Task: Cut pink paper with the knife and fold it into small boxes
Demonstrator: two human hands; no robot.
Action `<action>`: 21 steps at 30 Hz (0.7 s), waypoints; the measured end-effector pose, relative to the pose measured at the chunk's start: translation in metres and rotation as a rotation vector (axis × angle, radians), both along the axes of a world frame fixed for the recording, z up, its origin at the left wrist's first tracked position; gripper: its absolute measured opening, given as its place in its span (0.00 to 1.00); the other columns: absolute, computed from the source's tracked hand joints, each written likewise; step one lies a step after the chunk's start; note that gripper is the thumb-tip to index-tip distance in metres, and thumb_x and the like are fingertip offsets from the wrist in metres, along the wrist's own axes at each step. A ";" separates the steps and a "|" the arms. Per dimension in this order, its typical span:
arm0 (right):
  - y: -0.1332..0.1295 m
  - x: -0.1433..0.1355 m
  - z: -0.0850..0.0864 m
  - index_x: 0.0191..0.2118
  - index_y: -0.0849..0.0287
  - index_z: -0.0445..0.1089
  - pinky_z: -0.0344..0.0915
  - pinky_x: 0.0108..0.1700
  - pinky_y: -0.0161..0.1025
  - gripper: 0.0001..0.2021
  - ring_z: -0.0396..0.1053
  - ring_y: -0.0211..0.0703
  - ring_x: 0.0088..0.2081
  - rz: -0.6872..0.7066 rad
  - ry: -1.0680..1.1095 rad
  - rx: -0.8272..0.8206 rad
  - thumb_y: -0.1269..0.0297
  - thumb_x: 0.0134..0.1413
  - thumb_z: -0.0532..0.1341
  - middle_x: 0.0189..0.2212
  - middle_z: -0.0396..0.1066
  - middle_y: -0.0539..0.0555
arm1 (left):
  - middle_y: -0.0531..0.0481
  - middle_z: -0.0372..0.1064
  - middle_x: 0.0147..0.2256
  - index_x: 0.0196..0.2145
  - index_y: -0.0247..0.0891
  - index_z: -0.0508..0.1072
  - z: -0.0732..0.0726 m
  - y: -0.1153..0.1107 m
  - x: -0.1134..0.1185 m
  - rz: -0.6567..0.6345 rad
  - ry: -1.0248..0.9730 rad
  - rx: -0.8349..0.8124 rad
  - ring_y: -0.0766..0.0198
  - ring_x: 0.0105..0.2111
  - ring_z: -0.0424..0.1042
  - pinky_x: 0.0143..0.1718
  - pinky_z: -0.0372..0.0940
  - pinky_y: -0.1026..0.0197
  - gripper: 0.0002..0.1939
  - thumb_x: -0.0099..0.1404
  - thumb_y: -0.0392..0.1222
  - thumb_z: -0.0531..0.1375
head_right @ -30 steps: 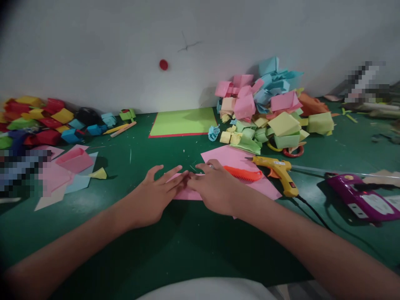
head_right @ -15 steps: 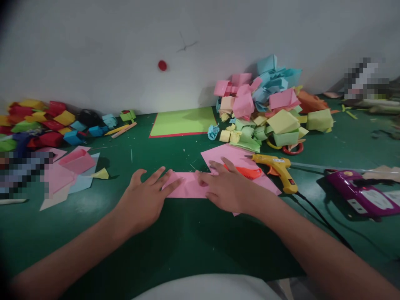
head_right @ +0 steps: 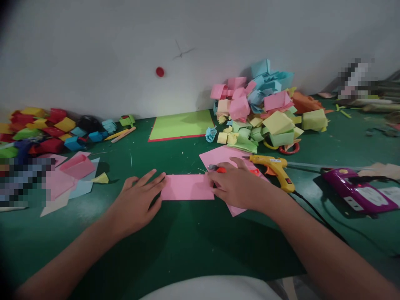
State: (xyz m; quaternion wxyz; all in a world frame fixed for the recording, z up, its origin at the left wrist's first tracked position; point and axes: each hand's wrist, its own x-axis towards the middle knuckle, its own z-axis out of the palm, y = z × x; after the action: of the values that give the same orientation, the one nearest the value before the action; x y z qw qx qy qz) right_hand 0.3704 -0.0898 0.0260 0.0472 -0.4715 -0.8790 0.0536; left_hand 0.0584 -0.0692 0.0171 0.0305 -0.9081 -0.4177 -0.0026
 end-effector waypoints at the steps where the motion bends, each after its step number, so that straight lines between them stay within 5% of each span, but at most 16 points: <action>1: 0.001 0.002 -0.001 0.53 0.51 0.72 0.49 0.63 0.66 0.15 0.64 0.59 0.60 0.006 0.004 -0.003 0.59 0.68 0.54 0.54 0.74 0.58 | 0.40 0.61 0.66 0.64 0.36 0.66 0.000 0.002 -0.001 -0.020 -0.009 -0.014 0.42 0.68 0.55 0.57 0.57 0.37 0.26 0.71 0.40 0.48; 21: 0.003 0.014 0.004 0.52 0.51 0.75 0.64 0.54 0.56 0.17 0.67 0.60 0.57 0.018 0.059 -0.100 0.56 0.70 0.51 0.55 0.73 0.60 | 0.43 0.53 0.69 0.67 0.40 0.62 0.002 0.018 -0.014 -0.079 0.032 -0.129 0.42 0.69 0.51 0.60 0.55 0.36 0.27 0.73 0.49 0.51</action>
State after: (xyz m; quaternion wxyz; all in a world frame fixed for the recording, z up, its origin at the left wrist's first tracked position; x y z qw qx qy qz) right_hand 0.3844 -0.0870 0.0301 0.0487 -0.4637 -0.8776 0.1117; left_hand 0.0446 -0.0515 0.0194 -0.0217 -0.9238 -0.3804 0.0378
